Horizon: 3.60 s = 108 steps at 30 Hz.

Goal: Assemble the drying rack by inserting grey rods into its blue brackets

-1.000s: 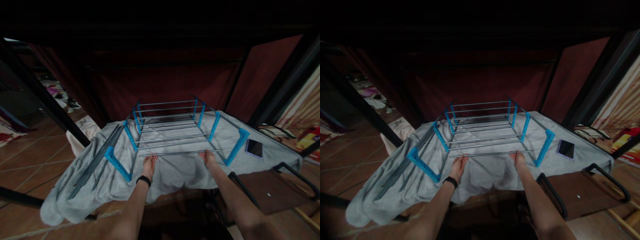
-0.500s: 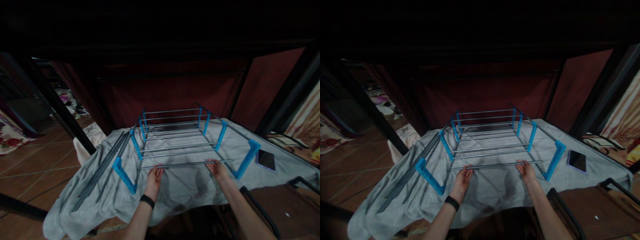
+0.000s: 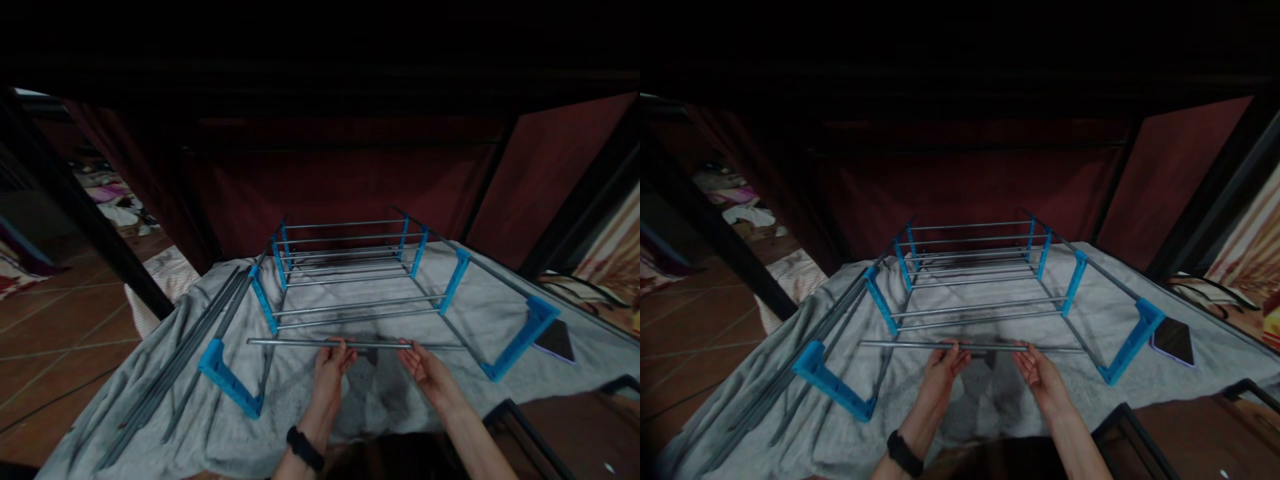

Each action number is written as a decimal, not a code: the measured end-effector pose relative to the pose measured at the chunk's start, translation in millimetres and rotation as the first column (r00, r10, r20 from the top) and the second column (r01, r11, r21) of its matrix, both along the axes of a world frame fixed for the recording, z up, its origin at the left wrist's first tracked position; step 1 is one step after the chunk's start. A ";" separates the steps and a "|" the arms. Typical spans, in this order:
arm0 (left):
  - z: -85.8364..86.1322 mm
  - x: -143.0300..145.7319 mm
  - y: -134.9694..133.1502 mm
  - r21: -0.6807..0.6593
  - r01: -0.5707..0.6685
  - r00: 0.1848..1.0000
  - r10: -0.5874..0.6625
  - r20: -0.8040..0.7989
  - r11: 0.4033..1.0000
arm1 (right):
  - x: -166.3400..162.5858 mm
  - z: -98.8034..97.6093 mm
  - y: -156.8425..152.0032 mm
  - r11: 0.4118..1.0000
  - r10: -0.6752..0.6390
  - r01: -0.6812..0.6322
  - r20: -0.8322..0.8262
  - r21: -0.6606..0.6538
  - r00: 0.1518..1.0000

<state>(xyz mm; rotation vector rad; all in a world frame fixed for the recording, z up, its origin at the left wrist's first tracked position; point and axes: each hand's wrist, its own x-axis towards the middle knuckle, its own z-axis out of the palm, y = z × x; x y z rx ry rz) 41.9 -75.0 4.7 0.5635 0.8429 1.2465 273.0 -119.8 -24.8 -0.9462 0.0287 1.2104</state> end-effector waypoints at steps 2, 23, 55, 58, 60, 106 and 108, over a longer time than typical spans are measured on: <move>8.9 -2.4 3.0 0.068 -0.012 0.999 0.015 -0.049 0.998 | 1.5 0.7 2.1 0.999 -0.007 0.005 -0.030 -0.040 1.000; 50.5 50.0 12.7 0.245 0.051 0.998 -0.037 -0.060 0.968 | 38.0 4.0 -0.7 0.986 -0.148 0.138 -0.101 -0.097 0.984; 103.8 -0.9 17.9 0.677 0.579 0.432 0.532 -0.728 0.455 | 3.7 44.4 3.8 0.985 0.171 -0.163 0.149 -0.062 0.974; 86.4 -4.7 25.6 0.587 0.655 0.266 0.582 -0.768 0.476 | 5.4 42.0 4.6 0.987 0.161 -0.154 0.154 -0.052 0.975; 73.2 -9.3 31.0 0.538 0.676 0.164 0.609 -0.776 0.503 | 6.6 39.2 4.6 0.988 0.154 -0.151 0.171 -0.033 0.973; 52.3 -70.7 43.7 -0.078 0.635 -0.394 0.235 -0.889 0.769 | 98.3 29.4 3.9 0.956 -0.220 0.238 0.120 -0.169 0.968; 50.4 -72.0 43.4 -0.072 0.628 -0.398 0.240 -0.885 0.775 | 102.8 27.0 4.3 0.951 -0.220 0.243 0.132 -0.189 0.966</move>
